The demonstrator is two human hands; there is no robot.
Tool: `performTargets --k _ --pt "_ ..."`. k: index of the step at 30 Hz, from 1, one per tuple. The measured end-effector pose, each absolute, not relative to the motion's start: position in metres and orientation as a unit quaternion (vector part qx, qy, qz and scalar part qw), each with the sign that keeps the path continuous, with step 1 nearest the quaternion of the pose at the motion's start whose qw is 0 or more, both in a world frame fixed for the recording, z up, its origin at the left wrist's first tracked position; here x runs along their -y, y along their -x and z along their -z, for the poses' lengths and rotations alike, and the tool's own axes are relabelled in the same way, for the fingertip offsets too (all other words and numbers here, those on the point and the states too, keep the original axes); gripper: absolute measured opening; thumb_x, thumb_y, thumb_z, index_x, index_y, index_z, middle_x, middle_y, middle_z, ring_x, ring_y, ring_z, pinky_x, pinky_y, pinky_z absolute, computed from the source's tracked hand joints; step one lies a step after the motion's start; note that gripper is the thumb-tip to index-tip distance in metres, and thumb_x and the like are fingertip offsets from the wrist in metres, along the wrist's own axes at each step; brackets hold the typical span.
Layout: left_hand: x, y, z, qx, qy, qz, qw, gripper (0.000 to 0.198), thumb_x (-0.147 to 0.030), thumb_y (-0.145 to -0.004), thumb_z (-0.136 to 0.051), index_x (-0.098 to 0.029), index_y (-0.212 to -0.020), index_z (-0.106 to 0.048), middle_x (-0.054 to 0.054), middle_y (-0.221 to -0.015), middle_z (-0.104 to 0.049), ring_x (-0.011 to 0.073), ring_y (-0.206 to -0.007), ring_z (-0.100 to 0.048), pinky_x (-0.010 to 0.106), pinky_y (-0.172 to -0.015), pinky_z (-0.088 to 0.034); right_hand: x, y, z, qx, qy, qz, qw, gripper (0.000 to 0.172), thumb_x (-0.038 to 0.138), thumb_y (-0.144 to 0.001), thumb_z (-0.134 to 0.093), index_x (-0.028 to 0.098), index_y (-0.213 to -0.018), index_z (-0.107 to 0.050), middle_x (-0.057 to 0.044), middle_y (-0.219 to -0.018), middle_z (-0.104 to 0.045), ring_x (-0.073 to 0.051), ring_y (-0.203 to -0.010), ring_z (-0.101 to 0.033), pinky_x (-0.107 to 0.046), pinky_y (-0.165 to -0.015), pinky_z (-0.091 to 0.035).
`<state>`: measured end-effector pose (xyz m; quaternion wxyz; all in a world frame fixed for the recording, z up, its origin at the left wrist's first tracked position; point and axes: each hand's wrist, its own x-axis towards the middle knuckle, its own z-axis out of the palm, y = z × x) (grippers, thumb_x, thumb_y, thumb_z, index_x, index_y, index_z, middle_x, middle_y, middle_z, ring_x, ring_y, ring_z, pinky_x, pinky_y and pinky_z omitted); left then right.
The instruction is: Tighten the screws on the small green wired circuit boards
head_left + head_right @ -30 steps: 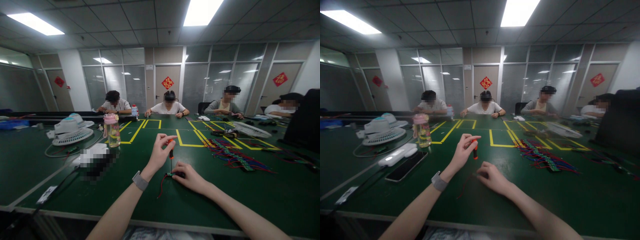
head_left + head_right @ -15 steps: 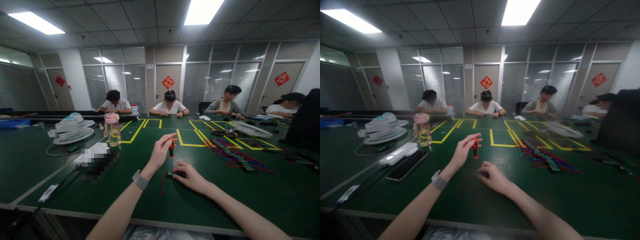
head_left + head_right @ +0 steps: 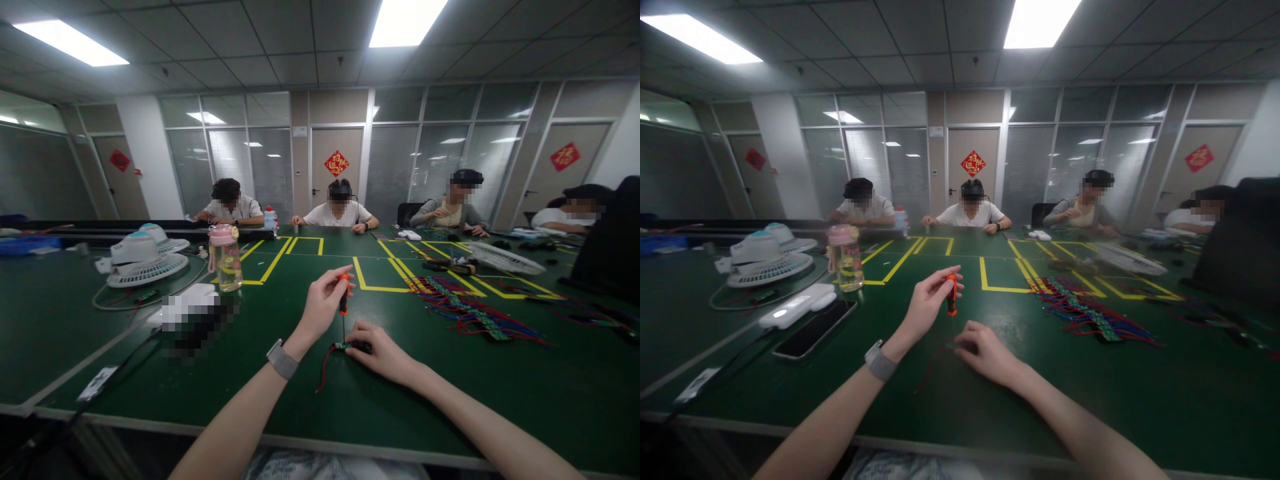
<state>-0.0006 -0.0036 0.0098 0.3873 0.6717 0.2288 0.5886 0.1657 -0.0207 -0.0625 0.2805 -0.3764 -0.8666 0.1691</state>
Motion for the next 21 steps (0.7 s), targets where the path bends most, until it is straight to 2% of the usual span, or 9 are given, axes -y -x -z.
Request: performTargets --k 3,5,8,11,13,16,19,21 --pt "0.0024 0.0015 -0.0099 -0.261 -0.682 -0.598 0.33 0.026 -0.027 -0.083 -0.062 -0.018 -0.106 -0.07 0.005 -0.095 -0.059 0.0127 -0.08 -0.06 0.023 -0.069 -0.052 0.0204 -0.1659 0.0627 0.867 0.376 -0.166 0.281 0.012 0.02 -0.086 -0.061 0.016 -0.091 -0.071 -0.004 -0.085 -0.058 -0.016 -0.075 -0.057 -0.026 -0.068 -0.044" --pt "0.0014 0.0024 -0.0104 -0.267 -0.683 -0.605 0.311 0.024 -0.026 -0.084 -0.061 -0.02 -0.104 -0.072 0.006 -0.099 -0.057 0.0127 -0.083 -0.059 0.021 -0.069 -0.051 0.0202 -0.1662 0.0631 0.869 0.374 -0.163 0.28 0.012 0.02 -0.086 -0.061 0.017 -0.091 -0.072 -0.004 -0.086 -0.058 -0.016 -0.077 -0.057 -0.026 -0.069 -0.044" --pt "0.0008 0.0028 -0.0111 -0.243 -0.668 -0.605 0.359 0.029 -0.027 -0.089 -0.052 -0.019 -0.11 -0.069 0.008 -0.107 -0.059 0.0148 -0.087 -0.061 0.024 -0.07 -0.053 0.0201 -0.1665 0.0635 0.87 0.372 -0.163 0.28 0.012 0.02 -0.086 -0.061 0.017 -0.092 -0.071 -0.004 -0.087 -0.058 -0.016 -0.077 -0.057 -0.025 -0.069 -0.044" --pt "0.0012 0.0024 -0.0106 -0.24 -0.658 -0.599 0.388 0.031 -0.028 -0.087 -0.055 -0.017 -0.114 -0.066 0.008 -0.102 -0.064 0.0154 -0.084 -0.063 0.027 -0.073 -0.054 0.02 -0.1665 0.0634 0.87 0.373 -0.161 0.279 0.011 0.021 -0.087 -0.061 0.017 -0.09 -0.071 -0.003 -0.086 -0.058 -0.015 -0.076 -0.056 -0.025 -0.069 -0.043" --pt "0.0014 0.0024 -0.0098 -0.255 -0.67 -0.6 0.354 0.028 -0.027 -0.084 -0.061 -0.018 -0.109 -0.069 0.006 -0.097 -0.063 0.0148 -0.084 -0.063 0.026 -0.073 -0.052 0.0198 -0.1664 0.0631 0.87 0.374 -0.158 0.279 0.011 0.021 -0.086 -0.061 0.017 -0.09 -0.071 -0.003 -0.085 -0.058 -0.015 -0.076 -0.056 -0.025 -0.069 -0.043" --pt "0.0015 0.0029 -0.0097 -0.267 -0.683 -0.605 0.308 0.024 -0.028 -0.082 -0.064 -0.019 -0.103 -0.072 0.007 -0.104 -0.058 0.0152 -0.09 -0.061 0.024 -0.074 -0.051 0.0195 -0.1662 0.0627 0.871 0.375 -0.157 0.276 0.012 0.021 -0.087 -0.061 0.017 -0.091 -0.071 -0.003 -0.085 -0.058 -0.015 -0.076 -0.056 -0.025 -0.069 -0.043" --pt "0.0022 0.0029 -0.0111 -0.242 -0.673 -0.601 0.355 0.029 -0.029 -0.088 -0.054 -0.019 -0.109 -0.07 0.009 -0.111 -0.06 0.0165 -0.092 -0.061 0.027 -0.076 -0.052 0.0196 -0.1664 0.0627 0.871 0.375 -0.157 0.274 0.012 0.022 -0.087 -0.06 0.017 -0.09 -0.071 -0.003 -0.085 -0.058 -0.016 -0.076 -0.057 -0.026 -0.069 -0.044" --pt "0.0033 0.0025 -0.0121 -0.228 -0.665 -0.588 0.399 0.033 -0.03 -0.09 -0.05 -0.017 -0.115 -0.067 0.009 -0.105 -0.064 0.0159 -0.085 -0.063 0.029 -0.073 -0.053 0.0197 -0.1667 0.0628 0.871 0.375 -0.158 0.274 0.012 0.022 -0.087 -0.06 0.017 -0.091 -0.071 -0.003 -0.085 -0.058 -0.016 -0.076 -0.057 -0.026 -0.069 -0.044"
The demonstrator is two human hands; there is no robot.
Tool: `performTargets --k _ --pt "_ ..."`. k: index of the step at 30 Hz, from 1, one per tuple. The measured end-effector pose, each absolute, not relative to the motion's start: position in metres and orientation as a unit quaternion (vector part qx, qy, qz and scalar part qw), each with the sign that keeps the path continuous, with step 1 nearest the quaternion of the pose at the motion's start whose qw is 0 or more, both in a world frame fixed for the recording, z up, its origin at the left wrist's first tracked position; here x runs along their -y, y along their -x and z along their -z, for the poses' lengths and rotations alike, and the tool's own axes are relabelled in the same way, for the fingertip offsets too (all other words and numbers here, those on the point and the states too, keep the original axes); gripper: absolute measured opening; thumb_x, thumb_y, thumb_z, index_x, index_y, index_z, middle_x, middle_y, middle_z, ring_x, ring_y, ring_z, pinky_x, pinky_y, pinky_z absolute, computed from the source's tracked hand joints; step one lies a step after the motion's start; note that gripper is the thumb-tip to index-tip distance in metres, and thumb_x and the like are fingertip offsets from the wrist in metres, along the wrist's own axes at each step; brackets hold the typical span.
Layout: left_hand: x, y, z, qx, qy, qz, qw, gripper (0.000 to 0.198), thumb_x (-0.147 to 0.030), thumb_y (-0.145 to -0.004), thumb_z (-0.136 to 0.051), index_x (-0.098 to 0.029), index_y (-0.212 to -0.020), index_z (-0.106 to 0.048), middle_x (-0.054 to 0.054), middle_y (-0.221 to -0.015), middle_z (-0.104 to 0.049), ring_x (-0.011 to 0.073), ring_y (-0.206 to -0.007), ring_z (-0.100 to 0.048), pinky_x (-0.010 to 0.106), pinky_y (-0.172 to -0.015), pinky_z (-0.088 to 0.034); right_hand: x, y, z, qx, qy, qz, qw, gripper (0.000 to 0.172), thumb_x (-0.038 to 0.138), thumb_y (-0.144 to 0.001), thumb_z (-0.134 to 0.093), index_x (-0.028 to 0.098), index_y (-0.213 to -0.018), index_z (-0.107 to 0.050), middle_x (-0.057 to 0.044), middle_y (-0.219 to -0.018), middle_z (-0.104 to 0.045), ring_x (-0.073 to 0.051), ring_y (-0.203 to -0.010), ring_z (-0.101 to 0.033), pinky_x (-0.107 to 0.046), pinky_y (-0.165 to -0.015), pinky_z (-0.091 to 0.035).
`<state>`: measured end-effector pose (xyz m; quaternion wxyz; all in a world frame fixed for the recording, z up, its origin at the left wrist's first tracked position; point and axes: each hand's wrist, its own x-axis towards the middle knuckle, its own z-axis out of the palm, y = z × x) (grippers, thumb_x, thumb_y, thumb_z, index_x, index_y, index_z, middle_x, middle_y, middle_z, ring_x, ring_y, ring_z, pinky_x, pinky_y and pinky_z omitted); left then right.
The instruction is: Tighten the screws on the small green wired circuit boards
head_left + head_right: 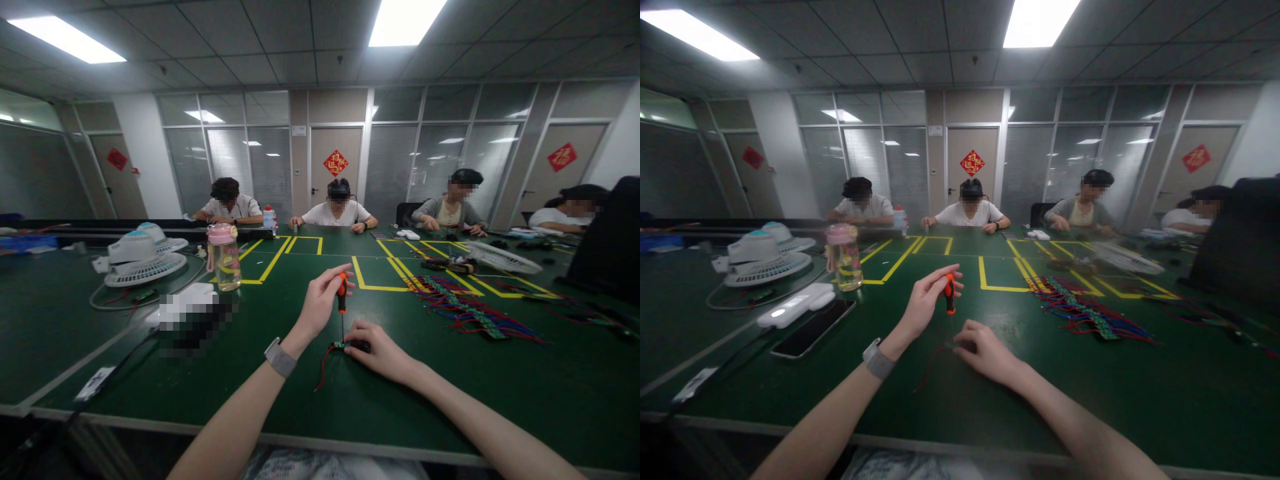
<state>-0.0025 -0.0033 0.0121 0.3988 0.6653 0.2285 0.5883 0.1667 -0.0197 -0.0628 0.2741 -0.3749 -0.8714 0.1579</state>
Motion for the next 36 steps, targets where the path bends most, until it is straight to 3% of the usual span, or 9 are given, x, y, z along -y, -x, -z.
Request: performTargets --k 3,6,9,12,15,20,26,31,36 --pt "0.0051 0.0023 -0.0127 -0.243 -0.673 -0.584 0.384 0.03 -0.03 -0.086 -0.058 -0.017 -0.11 -0.069 0.006 -0.092 -0.064 0.0123 -0.074 -0.059 0.025 -0.066 -0.051 0.02 -0.1672 0.0628 0.871 0.372 -0.159 0.277 0.012 0.022 -0.087 -0.06 0.017 -0.091 -0.07 -0.003 -0.086 -0.058 -0.016 -0.077 -0.057 -0.026 -0.069 -0.044" --pt "0.0052 0.0026 -0.0127 -0.255 -0.68 -0.596 0.343 0.024 -0.029 -0.083 -0.063 -0.019 -0.102 -0.073 0.006 -0.1 -0.059 0.0123 -0.08 -0.059 0.021 -0.066 -0.05 0.02 -0.1674 0.0627 0.87 0.375 -0.162 0.275 0.012 0.022 -0.087 -0.06 0.018 -0.091 -0.071 -0.004 -0.086 -0.058 -0.016 -0.077 -0.057 -0.026 -0.069 -0.045" --pt "0.0045 0.0025 -0.0127 -0.239 -0.669 -0.582 0.396 0.029 -0.029 -0.087 -0.056 -0.02 -0.111 -0.07 0.008 -0.108 -0.06 0.0156 -0.089 -0.061 0.026 -0.073 -0.053 0.02 -0.1673 0.0627 0.87 0.376 -0.163 0.274 0.012 0.021 -0.087 -0.06 0.017 -0.092 -0.071 -0.004 -0.087 -0.058 -0.016 -0.077 -0.057 -0.026 -0.07 -0.045" --pt "0.0045 0.0019 -0.0128 -0.239 -0.658 -0.563 0.439 0.034 -0.03 -0.086 -0.057 -0.018 -0.116 -0.066 0.007 -0.098 -0.064 0.0152 -0.081 -0.063 0.028 -0.07 -0.054 0.02 -0.1671 0.0631 0.87 0.375 -0.16 0.276 0.012 0.021 -0.087 -0.06 0.017 -0.091 -0.071 -0.004 -0.086 -0.058 -0.016 -0.076 -0.057 -0.026 -0.069 -0.044" --pt "0.0048 0.0021 -0.0132 -0.257 -0.671 -0.58 0.383 0.029 -0.029 -0.08 -0.065 -0.018 -0.106 -0.071 0.005 -0.096 -0.06 0.0112 -0.074 -0.059 0.022 -0.065 -0.051 0.0201 -0.167 0.0637 0.87 0.374 -0.157 0.279 0.012 0.022 -0.087 -0.06 0.017 -0.091 -0.071 -0.004 -0.085 -0.058 -0.016 -0.076 -0.057 -0.026 -0.069 -0.044" --pt "0.0046 0.0028 -0.0139 -0.238 -0.679 -0.586 0.374 0.029 -0.029 -0.087 -0.055 -0.019 -0.109 -0.071 0.009 -0.114 -0.056 0.0139 -0.086 -0.06 0.024 -0.07 -0.053 0.0196 -0.1674 0.0646 0.871 0.376 -0.153 0.277 0.012 0.022 -0.087 -0.061 0.017 -0.092 -0.071 -0.004 -0.086 -0.058 -0.016 -0.076 -0.057 -0.026 -0.069 -0.044" --pt "0.0051 0.0025 -0.0125 -0.246 -0.691 -0.566 0.376 0.032 -0.028 -0.084 -0.061 -0.019 -0.114 -0.068 0.006 -0.098 -0.062 0.0137 -0.081 -0.061 0.025 -0.071 -0.052 0.0203 -0.1672 0.0623 0.871 0.375 -0.158 0.275 0.013 0.023 -0.087 -0.06 0.017 -0.092 -0.071 -0.004 -0.087 -0.059 -0.016 -0.077 -0.058 -0.027 -0.07 -0.045" --pt "0.0053 0.0032 -0.0137 -0.231 -0.694 -0.576 0.364 0.031 -0.024 -0.088 -0.052 -0.022 -0.115 -0.068 0.008 -0.116 -0.06 0.0182 -0.101 -0.06 0.027 -0.081 -0.052 0.0215 -0.1664 0.0608 0.869 0.379 -0.16 0.273 0.013 0.023 -0.087 -0.06 0.017 -0.09 -0.071 -0.004 -0.085 -0.058 -0.016 -0.076 -0.057 -0.027 -0.069 -0.045" --pt "0.0053 0.0034 -0.0129 -0.24 -0.693 -0.573 0.365 0.03 -0.026 -0.084 -0.061 -0.018 -0.111 -0.069 0.008 -0.101 -0.065 0.0154 -0.085 -0.062 0.027 -0.076 -0.052 0.021 -0.1666 0.0614 0.87 0.376 -0.161 0.276 0.013 0.023 -0.087 -0.06 0.017 -0.091 -0.071 -0.004 -0.085 -0.058 -0.016 -0.076 -0.057 -0.027 -0.07 -0.046"
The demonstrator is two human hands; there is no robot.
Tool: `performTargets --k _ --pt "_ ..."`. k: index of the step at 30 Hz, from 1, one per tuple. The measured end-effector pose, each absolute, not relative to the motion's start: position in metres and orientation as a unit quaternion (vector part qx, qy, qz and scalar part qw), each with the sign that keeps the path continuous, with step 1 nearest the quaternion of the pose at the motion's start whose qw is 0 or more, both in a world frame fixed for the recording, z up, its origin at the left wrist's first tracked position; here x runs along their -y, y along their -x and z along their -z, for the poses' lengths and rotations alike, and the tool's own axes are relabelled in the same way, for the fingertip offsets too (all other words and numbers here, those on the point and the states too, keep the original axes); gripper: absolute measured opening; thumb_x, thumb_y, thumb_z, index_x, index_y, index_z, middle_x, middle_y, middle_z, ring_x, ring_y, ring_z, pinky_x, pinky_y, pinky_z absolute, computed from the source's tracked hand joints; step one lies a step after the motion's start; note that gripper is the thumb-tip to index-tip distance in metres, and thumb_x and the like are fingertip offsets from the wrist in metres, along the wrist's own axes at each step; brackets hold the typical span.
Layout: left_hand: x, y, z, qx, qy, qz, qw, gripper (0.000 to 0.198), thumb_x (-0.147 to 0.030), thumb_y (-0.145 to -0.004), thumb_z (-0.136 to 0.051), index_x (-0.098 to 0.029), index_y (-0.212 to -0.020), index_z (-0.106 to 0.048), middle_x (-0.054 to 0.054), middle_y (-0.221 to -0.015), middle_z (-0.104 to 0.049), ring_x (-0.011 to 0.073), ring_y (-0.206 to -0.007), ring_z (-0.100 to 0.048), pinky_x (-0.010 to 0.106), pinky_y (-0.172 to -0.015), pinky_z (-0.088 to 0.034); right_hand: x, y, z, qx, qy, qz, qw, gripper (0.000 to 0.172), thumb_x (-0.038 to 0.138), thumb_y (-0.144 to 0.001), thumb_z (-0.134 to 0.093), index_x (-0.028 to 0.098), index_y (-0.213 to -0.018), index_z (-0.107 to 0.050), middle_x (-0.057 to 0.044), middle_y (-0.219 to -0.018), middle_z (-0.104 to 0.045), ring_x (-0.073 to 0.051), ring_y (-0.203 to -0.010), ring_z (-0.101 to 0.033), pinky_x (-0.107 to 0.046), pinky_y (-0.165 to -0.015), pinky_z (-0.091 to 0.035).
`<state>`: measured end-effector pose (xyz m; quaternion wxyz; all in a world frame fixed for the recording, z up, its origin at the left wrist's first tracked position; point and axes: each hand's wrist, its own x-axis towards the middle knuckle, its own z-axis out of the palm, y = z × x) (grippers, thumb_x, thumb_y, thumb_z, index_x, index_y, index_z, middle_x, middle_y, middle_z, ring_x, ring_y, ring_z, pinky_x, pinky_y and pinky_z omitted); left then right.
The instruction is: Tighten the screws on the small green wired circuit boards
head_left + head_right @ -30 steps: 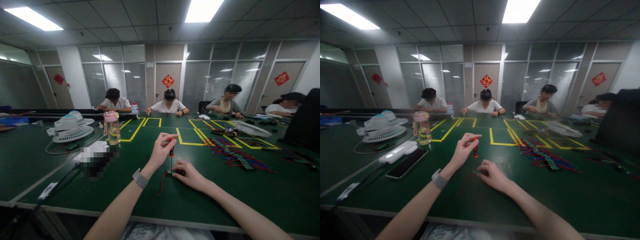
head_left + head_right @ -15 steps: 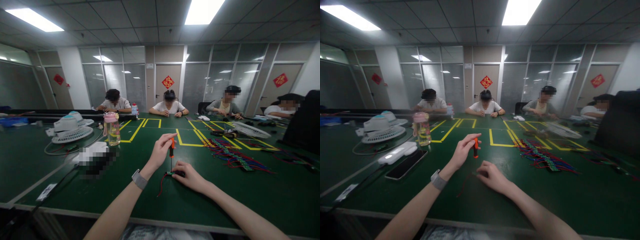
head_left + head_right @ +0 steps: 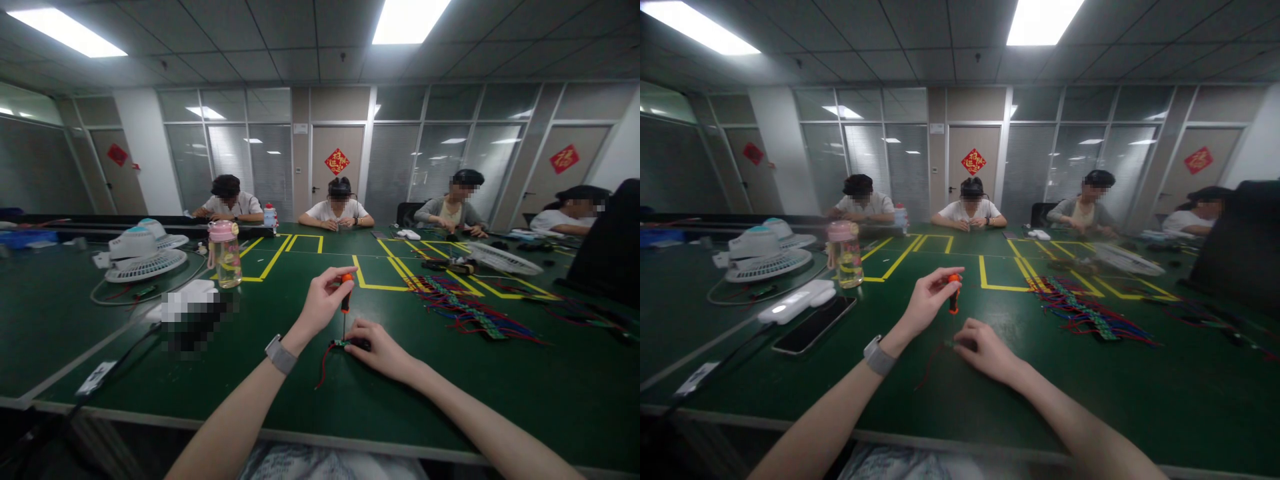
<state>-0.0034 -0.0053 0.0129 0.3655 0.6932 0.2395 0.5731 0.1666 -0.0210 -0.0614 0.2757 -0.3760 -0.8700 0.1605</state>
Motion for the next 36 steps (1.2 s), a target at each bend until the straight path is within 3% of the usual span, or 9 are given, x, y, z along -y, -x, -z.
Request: performTargets --k 6,9,13,16,20,24,28,32,36 --pt "0.0059 0.0033 -0.014 -0.233 -0.692 -0.573 0.372 0.03 -0.026 -0.088 -0.054 -0.02 -0.113 -0.069 0.008 -0.11 -0.06 0.0177 -0.097 -0.06 0.028 -0.08 -0.052 0.0198 -0.1672 0.063 0.872 0.374 -0.158 0.273 0.013 0.024 -0.088 -0.06 0.017 -0.091 -0.07 -0.004 -0.085 -0.058 -0.016 -0.076 -0.057 -0.027 -0.07 -0.045" --pt "0.006 0.0018 -0.0132 -0.215 -0.68 -0.556 0.427 0.036 -0.027 -0.09 -0.05 -0.017 -0.123 -0.062 0.009 -0.101 -0.064 0.0169 -0.087 -0.062 0.029 -0.074 -0.053 0.0197 -0.1674 0.0635 0.873 0.375 -0.154 0.273 0.014 0.025 -0.088 -0.06 0.017 -0.091 -0.07 -0.003 -0.086 -0.058 -0.016 -0.076 -0.057 -0.027 -0.07 -0.045" --pt "0.0056 0.0014 -0.0115 -0.249 -0.694 -0.57 0.362 0.029 -0.026 -0.085 -0.059 -0.018 -0.112 -0.067 0.006 -0.096 -0.062 0.0127 -0.077 -0.058 0.024 -0.069 -0.051 0.0196 -0.1673 0.0637 0.872 0.372 -0.158 0.275 0.013 0.024 -0.088 -0.06 0.017 -0.091 -0.071 -0.004 -0.086 -0.058 -0.016 -0.077 -0.057 -0.027 -0.07 -0.045" --pt "0.0057 0.0023 -0.0126 -0.26 -0.698 -0.586 0.319 0.021 -0.027 -0.085 -0.058 -0.019 -0.099 -0.071 0.007 -0.106 -0.058 0.0146 -0.088 -0.058 0.023 -0.074 -0.051 0.0193 -0.1674 0.0638 0.872 0.371 -0.155 0.277 0.013 0.024 -0.087 -0.06 0.017 -0.091 -0.071 -0.004 -0.085 -0.058 -0.016 -0.076 -0.057 -0.027 -0.069 -0.045" --pt "0.0061 0.0019 -0.0137 -0.222 -0.687 -0.571 0.392 0.031 -0.027 -0.092 -0.046 -0.019 -0.114 -0.067 0.009 -0.111 -0.061 0.0176 -0.095 -0.062 0.029 -0.082 -0.052 0.0187 -0.1681 0.0641 0.874 0.369 -0.155 0.277 0.013 0.023 -0.087 -0.06 0.017 -0.092 -0.071 -0.004 -0.085 -0.058 -0.016 -0.077 -0.057 -0.027 -0.07 -0.045" --pt "0.0061 0.0005 -0.0118 -0.243 -0.681 -0.583 0.371 0.028 -0.026 -0.086 -0.059 -0.017 -0.111 -0.067 0.007 -0.096 -0.062 0.0149 -0.083 -0.061 0.026 -0.075 -0.052 0.0185 -0.1685 0.0648 0.873 0.37 -0.158 0.276 0.013 0.023 -0.087 -0.06 0.017 -0.092 -0.071 -0.004 -0.086 -0.058 -0.016 -0.077 -0.057 -0.026 -0.07 -0.045" --pt "0.0059 0.0014 -0.0116 -0.273 -0.686 -0.611 0.285 0.02 -0.028 -0.083 -0.063 -0.02 -0.099 -0.073 0.005 -0.1 -0.054 0.0126 -0.085 -0.057 0.021 -0.072 -0.05 0.019 -0.1684 0.0651 0.873 0.369 -0.157 0.279 0.013 0.024 -0.088 -0.06 0.017 -0.092 -0.071 -0.004 -0.086 -0.058 -0.016 -0.076 -0.057 -0.026 -0.069 -0.045" --pt "0.0058 0.001 -0.0124 -0.244 -0.679 -0.598 0.348 0.03 -0.029 -0.091 -0.049 -0.019 -0.112 -0.068 0.007 -0.103 -0.06 0.0129 -0.083 -0.061 0.024 -0.073 -0.051 0.0191 -0.1683 0.0653 0.873 0.367 -0.155 0.28 0.015 0.024 -0.088 -0.06 0.017 -0.095 -0.072 -0.004 -0.087 -0.058 -0.016 -0.076 -0.057 -0.026 -0.069 -0.045" --pt "0.0044 -0.0004 -0.0103 -0.257 -0.672 -0.604 0.343 0.025 -0.028 -0.085 -0.06 -0.016 -0.106 -0.068 0.006 -0.095 -0.063 0.0136 -0.081 -0.063 0.024 -0.073 -0.051 0.0184 -0.1681 0.0659 0.873 0.369 -0.151 0.28 0.014 0.023 -0.087 -0.061 0.017 -0.093 -0.072 -0.004 -0.087 -0.059 -0.016 -0.077 -0.057 -0.026 -0.069 -0.045"
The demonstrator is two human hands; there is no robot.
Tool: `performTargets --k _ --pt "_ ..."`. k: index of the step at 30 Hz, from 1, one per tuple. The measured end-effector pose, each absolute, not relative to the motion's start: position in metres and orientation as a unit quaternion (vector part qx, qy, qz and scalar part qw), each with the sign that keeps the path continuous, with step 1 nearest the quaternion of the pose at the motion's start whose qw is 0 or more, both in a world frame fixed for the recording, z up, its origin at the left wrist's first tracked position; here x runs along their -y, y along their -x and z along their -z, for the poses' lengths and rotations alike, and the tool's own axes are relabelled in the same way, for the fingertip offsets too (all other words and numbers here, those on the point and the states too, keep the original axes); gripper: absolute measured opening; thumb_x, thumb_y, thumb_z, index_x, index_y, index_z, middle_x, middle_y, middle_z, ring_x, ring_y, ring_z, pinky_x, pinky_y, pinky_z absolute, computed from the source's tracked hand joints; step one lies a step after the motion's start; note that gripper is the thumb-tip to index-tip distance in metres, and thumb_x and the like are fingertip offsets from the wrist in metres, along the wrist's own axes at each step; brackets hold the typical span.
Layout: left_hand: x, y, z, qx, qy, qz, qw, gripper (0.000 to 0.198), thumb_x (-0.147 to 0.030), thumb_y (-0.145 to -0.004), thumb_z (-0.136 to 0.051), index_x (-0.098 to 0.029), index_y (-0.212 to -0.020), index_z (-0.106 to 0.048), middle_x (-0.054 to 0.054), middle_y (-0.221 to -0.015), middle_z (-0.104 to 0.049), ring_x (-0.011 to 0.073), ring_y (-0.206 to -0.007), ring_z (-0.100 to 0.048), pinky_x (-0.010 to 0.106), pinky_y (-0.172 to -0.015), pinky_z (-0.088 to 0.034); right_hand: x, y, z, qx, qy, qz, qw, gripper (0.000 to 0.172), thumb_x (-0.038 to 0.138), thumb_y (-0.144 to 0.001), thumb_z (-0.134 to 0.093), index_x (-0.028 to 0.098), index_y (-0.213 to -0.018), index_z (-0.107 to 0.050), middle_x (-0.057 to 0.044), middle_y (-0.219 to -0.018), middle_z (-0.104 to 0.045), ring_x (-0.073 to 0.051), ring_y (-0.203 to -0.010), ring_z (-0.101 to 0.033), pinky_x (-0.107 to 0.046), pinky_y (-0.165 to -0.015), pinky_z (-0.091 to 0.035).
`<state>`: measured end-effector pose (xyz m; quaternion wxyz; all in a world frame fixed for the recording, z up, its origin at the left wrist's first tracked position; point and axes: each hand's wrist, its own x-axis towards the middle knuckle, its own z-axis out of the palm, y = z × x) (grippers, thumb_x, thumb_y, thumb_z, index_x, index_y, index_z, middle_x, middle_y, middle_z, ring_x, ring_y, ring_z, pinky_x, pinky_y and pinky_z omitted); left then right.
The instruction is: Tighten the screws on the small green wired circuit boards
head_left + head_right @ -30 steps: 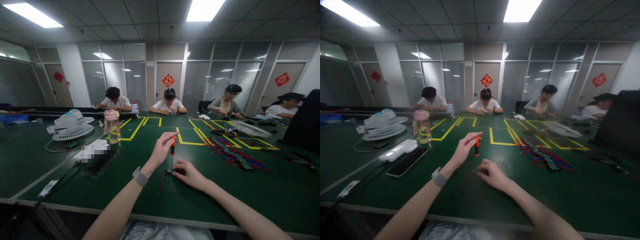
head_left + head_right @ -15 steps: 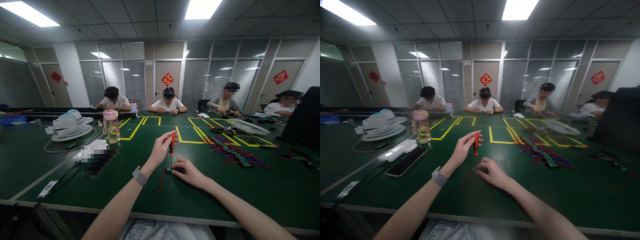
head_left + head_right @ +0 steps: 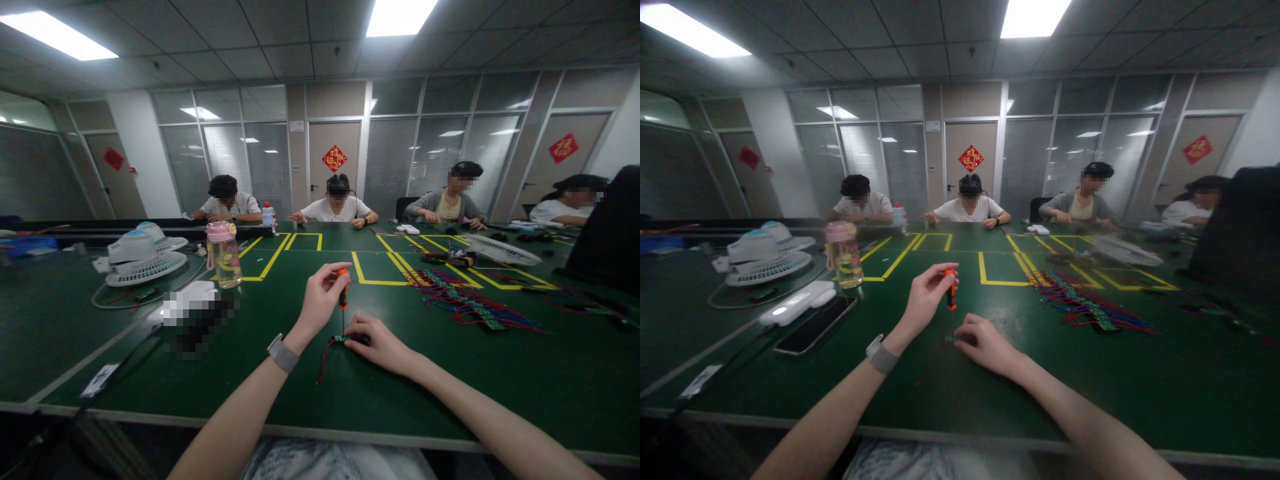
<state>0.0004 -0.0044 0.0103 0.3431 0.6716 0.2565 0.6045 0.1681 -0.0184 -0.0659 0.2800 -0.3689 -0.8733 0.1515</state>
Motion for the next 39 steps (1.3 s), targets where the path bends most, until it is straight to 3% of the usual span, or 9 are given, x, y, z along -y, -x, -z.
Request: performTargets --k 3,8,13,16,19,23,29,34,39 --pt "0.0031 -0.0005 -0.0092 -0.265 -0.679 -0.619 0.292 0.02 -0.029 -0.084 -0.063 -0.018 -0.097 -0.072 0.006 -0.101 -0.058 0.0134 -0.086 -0.061 0.022 -0.074 -0.051 0.0178 -0.1681 0.0667 0.874 0.369 -0.147 0.28 0.014 0.022 -0.087 -0.061 0.017 -0.093 -0.072 -0.004 -0.087 -0.06 -0.016 -0.077 -0.057 -0.026 -0.069 -0.044" --pt "0.0044 -0.0008 -0.0081 -0.233 -0.699 -0.593 0.325 0.027 -0.03 -0.092 -0.051 -0.019 -0.111 -0.068 0.006 -0.098 -0.062 0.0133 -0.081 -0.063 0.026 -0.074 -0.052 0.0168 -0.169 0.0683 0.873 0.366 -0.15 0.285 0.014 0.022 -0.087 -0.062 0.018 -0.094 -0.072 -0.004 -0.087 -0.06 -0.016 -0.076 -0.057 -0.025 -0.068 -0.044" --pt "0.0071 -0.0003 -0.0074 -0.275 -0.713 -0.604 0.228 0.022 -0.033 -0.087 -0.06 -0.02 -0.099 -0.072 0.006 -0.1 -0.057 0.014 -0.087 -0.06 0.023 -0.076 -0.051 0.0165 -0.1694 0.0682 0.873 0.364 -0.151 0.288 0.014 0.021 -0.087 -0.062 0.017 -0.095 -0.072 -0.004 -0.086 -0.059 -0.016 -0.076 -0.057 -0.025 -0.068 -0.044" --pt "0.0063 -0.0004 -0.0087 -0.244 -0.703 -0.595 0.303 0.03 -0.031 -0.093 -0.048 -0.02 -0.112 -0.068 0.008 -0.108 -0.06 0.0147 -0.089 -0.062 0.026 -0.077 -0.053 0.0169 -0.1693 0.0673 0.874 0.366 -0.148 0.284 0.014 0.022 -0.087 -0.062 0.017 -0.094 -0.073 -0.004 -0.086 -0.06 -0.016 -0.076 -0.057 -0.025 -0.068 -0.044" --pt "0.0046 -0.0008 -0.0098 -0.231 -0.68 -0.591 0.367 0.03 -0.03 -0.089 -0.054 -0.017 -0.114 -0.066 0.008 -0.098 -0.065 0.0148 -0.081 -0.064 0.027 -0.073 -0.054 0.0176 -0.1692 0.0668 0.874 0.367 -0.149 0.282 0.014 0.021 -0.086 -0.062 0.017 -0.095 -0.073 -0.004 -0.086 -0.06 -0.016 -0.076 -0.058 -0.025 -0.068 -0.044" --pt "0.0034 0.0 -0.0104 -0.269 -0.681 -0.613 0.297 0.022 -0.029 -0.083 -0.063 -0.019 -0.101 -0.073 0.006 -0.099 -0.059 0.0132 -0.084 -0.061 0.022 -0.07 -0.052 0.0182 -0.1691 0.0662 0.873 0.367 -0.149 0.283 0.014 0.022 -0.087 -0.062 0.017 -0.095 -0.072 -0.004 -0.086 -0.06 -0.016 -0.077 -0.058 -0.025 -0.069 -0.045" --pt "0.0038 -0.0008 -0.0103 -0.236 -0.668 -0.599 0.373 0.031 -0.027 -0.09 -0.052 -0.017 -0.115 -0.066 0.008 -0.102 -0.065 0.0151 -0.086 -0.064 0.027 -0.075 -0.054 0.0184 -0.1683 0.0646 0.874 0.364 -0.15 0.285 0.013 0.022 -0.087 -0.062 0.017 -0.093 -0.072 -0.004 -0.085 -0.06 -0.016 -0.076 -0.058 -0.025 -0.068 -0.045" --pt "0.0037 -0.0003 -0.01 -0.278 -0.684 -0.61 0.287 0.024 -0.026 -0.082 -0.063 -0.019 -0.103 -0.072 0.007 -0.102 -0.059 0.0152 -0.091 -0.06 0.024 -0.076 -0.051 0.0181 -0.169 0.0653 0.875 0.364 -0.148 0.283 0.013 0.022 -0.087 -0.062 0.017 -0.094 -0.072 -0.004 -0.086 -0.06 -0.016 -0.075 -0.058 -0.026 -0.068 -0.045" --pt "0.0022 0.0007 -0.0113 -0.241 -0.677 -0.596 0.357 0.027 -0.026 -0.09 -0.05 -0.018 -0.108 -0.069 0.007 -0.1 -0.063 0.0152 -0.088 -0.063 0.027 -0.076 -0.052 0.0179 -0.1698 0.0664 0.874 0.362 -0.15 0.287 0.013 0.023 -0.087 -0.062 0.017 -0.094 -0.072 -0.005 -0.087 -0.06 -0.016 -0.076 -0.058 -0.026 -0.069 -0.046"
